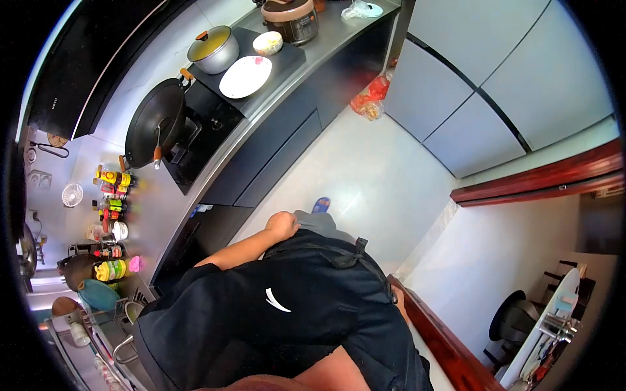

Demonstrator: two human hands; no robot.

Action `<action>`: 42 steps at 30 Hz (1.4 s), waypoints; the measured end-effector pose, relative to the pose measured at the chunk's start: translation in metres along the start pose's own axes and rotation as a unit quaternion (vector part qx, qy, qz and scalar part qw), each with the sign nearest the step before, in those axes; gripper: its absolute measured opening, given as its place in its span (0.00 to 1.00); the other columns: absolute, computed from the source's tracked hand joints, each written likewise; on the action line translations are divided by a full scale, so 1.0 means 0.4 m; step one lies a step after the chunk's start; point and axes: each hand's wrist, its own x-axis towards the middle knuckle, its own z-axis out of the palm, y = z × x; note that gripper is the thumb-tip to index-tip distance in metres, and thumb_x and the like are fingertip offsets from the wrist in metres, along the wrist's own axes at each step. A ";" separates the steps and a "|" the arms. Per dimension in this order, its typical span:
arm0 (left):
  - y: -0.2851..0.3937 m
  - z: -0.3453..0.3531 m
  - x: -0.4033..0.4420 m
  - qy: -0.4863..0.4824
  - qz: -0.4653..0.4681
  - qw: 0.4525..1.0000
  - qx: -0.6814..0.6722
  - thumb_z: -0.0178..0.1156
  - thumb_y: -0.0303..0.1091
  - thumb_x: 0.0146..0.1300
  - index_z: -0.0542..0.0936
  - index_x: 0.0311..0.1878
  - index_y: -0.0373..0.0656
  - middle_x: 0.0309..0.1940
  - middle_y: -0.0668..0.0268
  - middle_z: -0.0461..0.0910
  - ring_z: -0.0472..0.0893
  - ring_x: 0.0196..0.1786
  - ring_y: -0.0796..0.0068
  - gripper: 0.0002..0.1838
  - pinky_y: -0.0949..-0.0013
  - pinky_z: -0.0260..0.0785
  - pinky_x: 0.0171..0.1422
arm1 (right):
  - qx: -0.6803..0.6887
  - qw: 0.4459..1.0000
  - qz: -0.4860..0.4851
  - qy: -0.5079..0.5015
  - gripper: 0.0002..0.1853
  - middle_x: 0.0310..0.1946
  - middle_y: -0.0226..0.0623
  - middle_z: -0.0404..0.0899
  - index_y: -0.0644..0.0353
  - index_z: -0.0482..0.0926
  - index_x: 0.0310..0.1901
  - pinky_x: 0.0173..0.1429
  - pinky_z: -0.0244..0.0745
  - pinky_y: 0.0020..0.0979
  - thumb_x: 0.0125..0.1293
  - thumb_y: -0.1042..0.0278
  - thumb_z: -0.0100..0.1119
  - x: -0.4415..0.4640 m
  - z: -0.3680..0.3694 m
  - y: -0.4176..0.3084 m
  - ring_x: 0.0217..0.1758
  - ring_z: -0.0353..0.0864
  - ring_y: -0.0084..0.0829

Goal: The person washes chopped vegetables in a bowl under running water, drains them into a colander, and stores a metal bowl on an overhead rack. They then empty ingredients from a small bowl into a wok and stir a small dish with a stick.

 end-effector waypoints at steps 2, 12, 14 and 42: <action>0.012 -0.015 0.026 0.010 -0.003 1.000 -0.004 0.64 0.46 0.60 0.85 0.37 0.42 0.38 0.52 0.84 0.83 0.45 0.50 0.15 0.53 0.75 0.53 | -0.004 1.000 -0.014 -0.016 0.25 0.37 0.42 0.87 0.61 0.85 0.43 0.47 0.78 0.34 0.58 0.44 0.65 0.038 0.002 -0.047 0.38 0.85 0.32; 0.081 -0.088 0.331 -0.025 -0.040 0.996 -0.073 0.54 0.63 0.64 0.85 0.44 0.42 0.47 0.50 0.82 0.80 0.54 0.50 0.30 0.53 0.71 0.61 | -0.120 0.989 0.025 -0.079 0.26 0.38 0.42 0.87 0.62 0.85 0.43 0.47 0.78 0.33 0.57 0.43 0.66 0.111 0.003 -0.072 0.38 0.85 0.31; 0.080 -0.090 0.430 -0.091 -0.015 0.992 -0.082 0.50 0.65 0.67 0.83 0.54 0.43 0.54 0.47 0.79 0.75 0.61 0.45 0.33 0.53 0.65 0.69 | -0.125 0.989 0.043 -0.062 0.27 0.38 0.42 0.87 0.62 0.85 0.43 0.47 0.78 0.33 0.57 0.43 0.66 0.096 -0.020 -0.047 0.38 0.84 0.30; 1.014 -0.567 1.074 0.020 0.430 0.872 -0.232 0.54 0.45 0.75 0.77 0.35 0.40 0.23 0.71 0.77 0.75 0.26 0.81 0.18 0.73 0.69 0.32 | 0.138 0.986 0.048 0.074 0.11 0.23 0.33 0.80 0.60 0.83 0.35 0.23 0.76 0.30 0.68 0.64 0.54 -0.030 0.005 -0.128 0.22 0.80 0.25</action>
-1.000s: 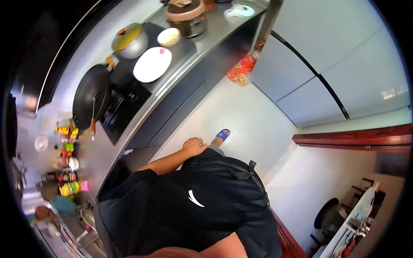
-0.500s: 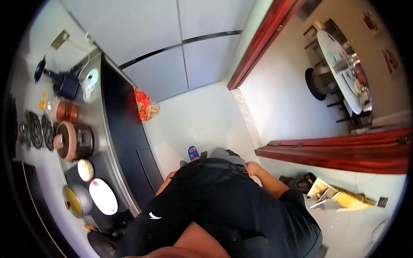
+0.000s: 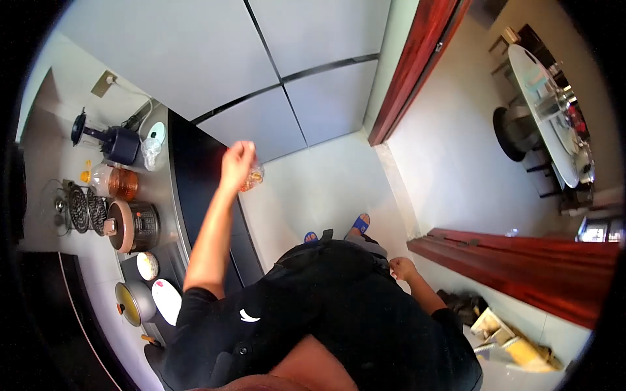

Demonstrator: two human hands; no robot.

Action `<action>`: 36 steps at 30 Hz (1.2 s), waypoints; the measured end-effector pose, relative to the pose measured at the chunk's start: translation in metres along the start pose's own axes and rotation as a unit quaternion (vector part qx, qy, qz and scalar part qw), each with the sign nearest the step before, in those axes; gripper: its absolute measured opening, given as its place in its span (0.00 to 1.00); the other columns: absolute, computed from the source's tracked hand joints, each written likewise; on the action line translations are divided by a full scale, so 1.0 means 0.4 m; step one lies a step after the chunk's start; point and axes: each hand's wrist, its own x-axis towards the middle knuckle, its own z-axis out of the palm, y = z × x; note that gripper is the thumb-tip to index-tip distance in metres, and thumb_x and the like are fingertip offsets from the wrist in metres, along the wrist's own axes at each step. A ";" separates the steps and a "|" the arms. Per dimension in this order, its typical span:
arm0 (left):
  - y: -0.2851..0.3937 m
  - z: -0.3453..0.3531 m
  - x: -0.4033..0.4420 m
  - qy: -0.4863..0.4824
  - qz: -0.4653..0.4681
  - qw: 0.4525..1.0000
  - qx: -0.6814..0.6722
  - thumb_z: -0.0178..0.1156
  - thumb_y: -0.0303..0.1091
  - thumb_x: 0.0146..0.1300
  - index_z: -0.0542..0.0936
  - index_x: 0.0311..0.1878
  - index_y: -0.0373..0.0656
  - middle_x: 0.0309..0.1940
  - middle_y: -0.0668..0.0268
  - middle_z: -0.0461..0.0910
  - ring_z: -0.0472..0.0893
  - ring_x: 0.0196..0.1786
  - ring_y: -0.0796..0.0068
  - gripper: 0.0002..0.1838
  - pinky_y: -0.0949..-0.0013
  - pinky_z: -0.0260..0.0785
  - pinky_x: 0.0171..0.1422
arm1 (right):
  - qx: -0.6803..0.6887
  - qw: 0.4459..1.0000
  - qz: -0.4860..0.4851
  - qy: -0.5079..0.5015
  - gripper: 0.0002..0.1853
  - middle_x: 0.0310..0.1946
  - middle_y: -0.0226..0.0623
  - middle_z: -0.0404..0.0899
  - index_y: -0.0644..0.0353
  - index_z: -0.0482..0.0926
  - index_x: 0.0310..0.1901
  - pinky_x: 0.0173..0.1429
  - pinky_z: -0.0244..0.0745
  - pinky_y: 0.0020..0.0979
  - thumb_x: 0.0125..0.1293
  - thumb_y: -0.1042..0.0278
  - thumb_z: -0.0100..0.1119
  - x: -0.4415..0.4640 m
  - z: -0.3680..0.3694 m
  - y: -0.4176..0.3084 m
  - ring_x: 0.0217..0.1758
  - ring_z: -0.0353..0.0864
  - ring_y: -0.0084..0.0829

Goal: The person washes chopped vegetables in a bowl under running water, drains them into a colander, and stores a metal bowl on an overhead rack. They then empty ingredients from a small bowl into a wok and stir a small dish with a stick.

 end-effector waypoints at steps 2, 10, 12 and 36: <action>0.149 -0.026 0.164 0.025 -0.021 0.999 -0.028 0.53 0.46 0.76 0.79 0.36 0.40 0.25 0.70 0.77 0.75 0.28 0.81 0.19 0.73 0.71 0.33 | 0.038 0.998 -0.017 0.050 0.12 0.24 0.33 0.80 0.62 0.83 0.36 0.24 0.76 0.30 0.68 0.64 0.54 0.023 -0.071 -0.027 0.24 0.81 0.25; 0.144 -0.126 0.808 0.030 0.172 0.947 0.271 0.49 0.46 0.74 0.78 0.34 0.38 0.24 0.59 0.77 0.75 0.28 0.68 0.21 0.59 0.68 0.36 | 0.250 0.947 0.122 0.159 0.17 0.37 0.36 0.85 0.60 0.82 0.52 0.30 0.80 0.30 0.69 0.58 0.56 0.139 -0.217 0.101 0.30 0.83 0.26; 0.233 -0.116 0.837 0.025 0.103 0.957 0.270 0.50 0.46 0.73 0.80 0.32 0.37 0.20 0.58 0.78 0.75 0.26 0.67 0.22 0.58 0.68 0.35 | 0.275 0.934 0.138 0.180 0.17 0.38 0.36 0.85 0.61 0.81 0.52 0.31 0.80 0.30 0.69 0.58 0.56 0.128 -0.218 0.106 0.31 0.84 0.26; 0.337 0.000 0.836 0.061 0.107 0.979 0.162 0.56 0.50 0.73 0.86 0.39 0.31 0.30 0.56 0.86 0.87 0.34 0.67 0.26 0.64 0.80 0.40 | 0.224 0.922 0.083 0.305 0.15 0.19 0.35 0.81 0.58 0.81 0.30 0.31 0.77 0.33 0.65 0.56 0.53 0.305 -0.269 -0.251 0.20 0.80 0.29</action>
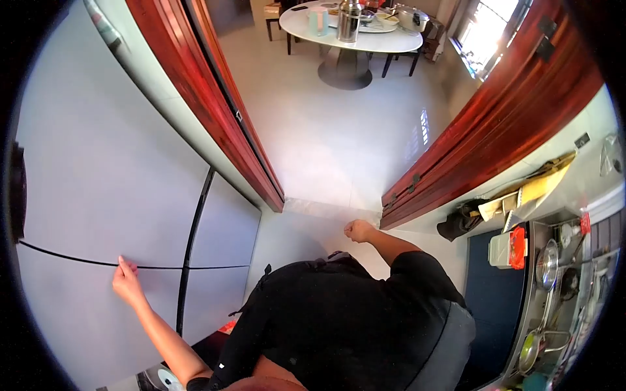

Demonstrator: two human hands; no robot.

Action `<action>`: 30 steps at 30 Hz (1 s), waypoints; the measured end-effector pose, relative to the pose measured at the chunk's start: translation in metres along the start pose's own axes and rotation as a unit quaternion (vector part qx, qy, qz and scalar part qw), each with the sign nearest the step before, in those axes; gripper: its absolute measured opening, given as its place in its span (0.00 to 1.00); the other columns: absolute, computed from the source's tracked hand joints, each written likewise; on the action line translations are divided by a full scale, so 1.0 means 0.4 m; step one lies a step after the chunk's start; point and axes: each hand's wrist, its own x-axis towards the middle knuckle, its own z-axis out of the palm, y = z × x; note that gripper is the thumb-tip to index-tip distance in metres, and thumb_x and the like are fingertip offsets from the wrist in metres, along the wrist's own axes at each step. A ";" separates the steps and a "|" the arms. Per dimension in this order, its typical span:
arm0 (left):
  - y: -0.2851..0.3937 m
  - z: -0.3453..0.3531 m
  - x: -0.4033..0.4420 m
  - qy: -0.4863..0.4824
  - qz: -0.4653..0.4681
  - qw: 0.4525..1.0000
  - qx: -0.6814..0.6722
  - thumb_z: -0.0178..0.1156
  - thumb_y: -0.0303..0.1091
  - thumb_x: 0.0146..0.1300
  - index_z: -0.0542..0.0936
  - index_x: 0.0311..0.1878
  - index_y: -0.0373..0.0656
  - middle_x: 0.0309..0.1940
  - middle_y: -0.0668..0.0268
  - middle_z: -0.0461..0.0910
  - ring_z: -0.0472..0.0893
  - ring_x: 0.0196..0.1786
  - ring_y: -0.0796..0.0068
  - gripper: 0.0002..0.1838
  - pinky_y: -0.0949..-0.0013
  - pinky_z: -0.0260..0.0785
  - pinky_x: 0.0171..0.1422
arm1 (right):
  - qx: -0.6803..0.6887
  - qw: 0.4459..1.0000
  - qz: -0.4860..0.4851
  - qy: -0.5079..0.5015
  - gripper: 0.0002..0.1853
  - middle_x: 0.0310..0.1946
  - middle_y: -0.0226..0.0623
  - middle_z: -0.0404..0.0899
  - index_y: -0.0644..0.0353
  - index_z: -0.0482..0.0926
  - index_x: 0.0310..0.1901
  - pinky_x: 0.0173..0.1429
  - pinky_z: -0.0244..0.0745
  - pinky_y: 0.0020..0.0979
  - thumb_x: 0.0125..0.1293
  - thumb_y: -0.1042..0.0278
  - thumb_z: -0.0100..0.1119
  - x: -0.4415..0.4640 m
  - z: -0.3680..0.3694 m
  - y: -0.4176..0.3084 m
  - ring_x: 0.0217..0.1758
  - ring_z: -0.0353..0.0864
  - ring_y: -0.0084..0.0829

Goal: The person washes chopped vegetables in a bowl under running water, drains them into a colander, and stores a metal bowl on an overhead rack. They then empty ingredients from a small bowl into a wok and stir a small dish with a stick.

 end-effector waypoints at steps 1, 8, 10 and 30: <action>0.000 0.001 -0.004 0.010 -0.003 1.000 0.000 0.56 0.49 0.73 0.86 0.39 0.31 0.31 0.56 0.87 0.87 0.35 0.67 0.25 0.64 0.79 0.40 | -0.024 0.999 -0.003 -0.024 0.14 0.19 0.35 0.81 0.57 0.82 0.32 0.32 0.77 0.33 0.64 0.57 0.54 -0.006 0.008 0.003 0.20 0.80 0.29; -0.112 0.141 -0.208 -0.008 -0.020 0.989 -0.148 0.59 0.45 0.72 0.80 0.29 0.38 0.22 0.72 0.77 0.73 0.27 0.81 0.20 0.72 0.70 0.32 | -0.134 0.987 -0.017 -0.083 0.13 0.19 0.34 0.81 0.56 0.84 0.33 0.33 0.78 0.38 0.63 0.57 0.54 -0.094 0.023 0.077 0.21 0.82 0.34; -0.248 0.270 -0.379 -0.184 -0.136 0.947 -0.227 0.60 0.44 0.72 0.81 0.37 0.43 0.26 0.71 0.79 0.75 0.27 0.81 0.14 0.73 0.70 0.31 | -0.251 0.952 0.019 -0.176 0.15 0.28 0.35 0.86 0.56 0.86 0.43 0.29 0.79 0.33 0.67 0.56 0.57 -0.064 0.027 0.143 0.25 0.85 0.28; 0.301 0.353 -1.523 -0.237 -0.646 0.708 -0.158 0.40 0.69 0.69 0.63 0.73 0.34 0.66 0.39 0.69 0.68 0.71 0.45 0.47 0.57 0.59 0.75 | -0.340 0.832 -0.095 -0.429 0.17 0.29 0.36 0.84 0.59 0.82 0.39 0.30 0.78 0.33 0.69 0.52 0.55 0.645 0.211 -0.430 0.27 0.83 0.31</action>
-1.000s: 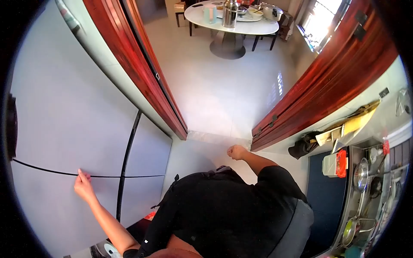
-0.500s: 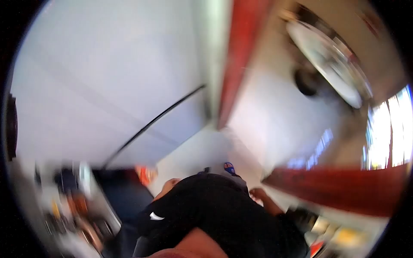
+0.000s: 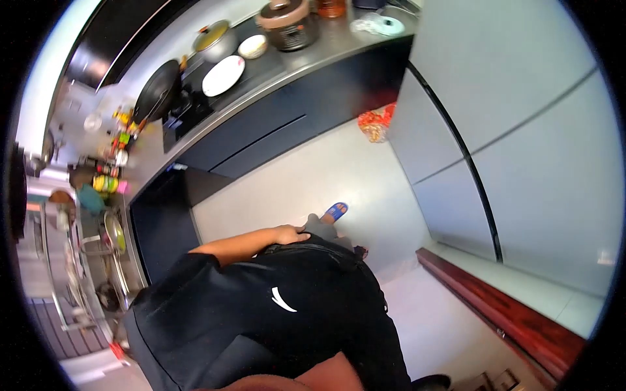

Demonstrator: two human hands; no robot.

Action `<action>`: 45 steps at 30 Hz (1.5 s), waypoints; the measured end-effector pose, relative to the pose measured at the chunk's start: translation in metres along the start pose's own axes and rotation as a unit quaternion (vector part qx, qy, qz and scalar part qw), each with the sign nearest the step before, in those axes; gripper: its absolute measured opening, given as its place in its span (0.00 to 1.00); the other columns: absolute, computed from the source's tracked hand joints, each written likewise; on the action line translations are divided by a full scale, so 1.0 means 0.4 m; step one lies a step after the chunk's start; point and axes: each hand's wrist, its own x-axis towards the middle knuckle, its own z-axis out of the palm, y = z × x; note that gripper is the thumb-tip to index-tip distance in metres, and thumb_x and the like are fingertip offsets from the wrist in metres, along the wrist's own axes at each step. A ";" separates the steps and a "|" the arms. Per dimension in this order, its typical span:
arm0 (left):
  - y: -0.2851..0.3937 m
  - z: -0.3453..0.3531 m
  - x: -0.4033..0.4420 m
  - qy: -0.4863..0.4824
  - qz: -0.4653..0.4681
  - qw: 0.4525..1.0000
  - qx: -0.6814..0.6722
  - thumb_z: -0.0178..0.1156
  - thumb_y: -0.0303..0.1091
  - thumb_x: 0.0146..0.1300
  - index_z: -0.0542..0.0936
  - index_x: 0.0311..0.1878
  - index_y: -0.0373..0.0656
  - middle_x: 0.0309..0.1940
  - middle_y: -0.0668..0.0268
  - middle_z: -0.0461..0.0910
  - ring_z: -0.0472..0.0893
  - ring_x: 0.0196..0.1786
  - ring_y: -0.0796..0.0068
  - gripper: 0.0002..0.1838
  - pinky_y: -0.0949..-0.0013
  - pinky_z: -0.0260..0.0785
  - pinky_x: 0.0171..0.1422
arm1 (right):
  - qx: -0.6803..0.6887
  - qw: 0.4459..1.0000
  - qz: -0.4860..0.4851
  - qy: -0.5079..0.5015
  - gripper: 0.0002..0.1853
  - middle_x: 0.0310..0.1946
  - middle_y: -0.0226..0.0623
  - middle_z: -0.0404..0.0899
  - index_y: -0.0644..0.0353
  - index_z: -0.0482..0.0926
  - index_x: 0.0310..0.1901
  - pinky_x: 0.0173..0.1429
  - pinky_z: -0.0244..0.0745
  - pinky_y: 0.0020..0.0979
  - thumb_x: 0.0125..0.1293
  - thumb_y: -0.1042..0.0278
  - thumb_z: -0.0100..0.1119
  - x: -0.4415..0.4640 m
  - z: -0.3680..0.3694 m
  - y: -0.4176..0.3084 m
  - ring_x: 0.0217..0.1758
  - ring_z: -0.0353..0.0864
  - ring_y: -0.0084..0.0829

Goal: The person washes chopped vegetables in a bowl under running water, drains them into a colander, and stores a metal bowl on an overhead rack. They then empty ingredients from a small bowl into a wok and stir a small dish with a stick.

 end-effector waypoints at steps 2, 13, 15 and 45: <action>-0.068 0.056 -0.023 0.049 -0.002 0.999 0.001 0.40 0.65 0.71 0.70 0.69 0.35 0.64 0.41 0.72 0.71 0.68 0.45 0.42 0.55 0.60 0.74 | -0.047 0.998 -0.016 -0.035 0.17 0.30 0.36 0.85 0.59 0.82 0.39 0.31 0.79 0.33 0.68 0.52 0.56 0.015 0.031 -0.050 0.28 0.83 0.30; -0.326 0.118 -0.253 0.207 -0.034 0.976 -0.056 0.58 0.47 0.67 0.84 0.46 0.35 0.43 0.49 0.85 0.83 0.49 0.50 0.21 0.53 0.75 0.55 | -0.463 0.850 -0.132 -0.213 0.19 0.32 0.36 0.85 0.61 0.83 0.43 0.35 0.80 0.31 0.66 0.52 0.59 -0.066 0.373 -0.149 0.32 0.84 0.28; -0.372 0.079 -0.303 0.221 -0.005 0.971 -0.088 0.60 0.46 0.66 0.84 0.47 0.34 0.42 0.49 0.85 0.84 0.48 0.51 0.21 0.55 0.75 0.54 | -0.387 0.894 -0.090 -0.205 0.19 0.32 0.36 0.85 0.61 0.83 0.43 0.36 0.81 0.31 0.67 0.51 0.58 -0.127 0.463 -0.243 0.33 0.84 0.28; -0.669 -0.281 -0.360 0.499 -0.079 0.578 -0.641 0.57 0.39 0.74 0.81 0.51 0.35 0.41 0.62 0.85 0.83 0.38 0.75 0.15 0.72 0.77 0.40 | 0.012 0.905 -0.278 -0.323 0.33 0.51 0.45 0.81 0.63 0.59 0.71 0.42 0.84 0.33 0.73 0.52 0.55 -0.240 1.836 -1.570 0.44 0.85 0.37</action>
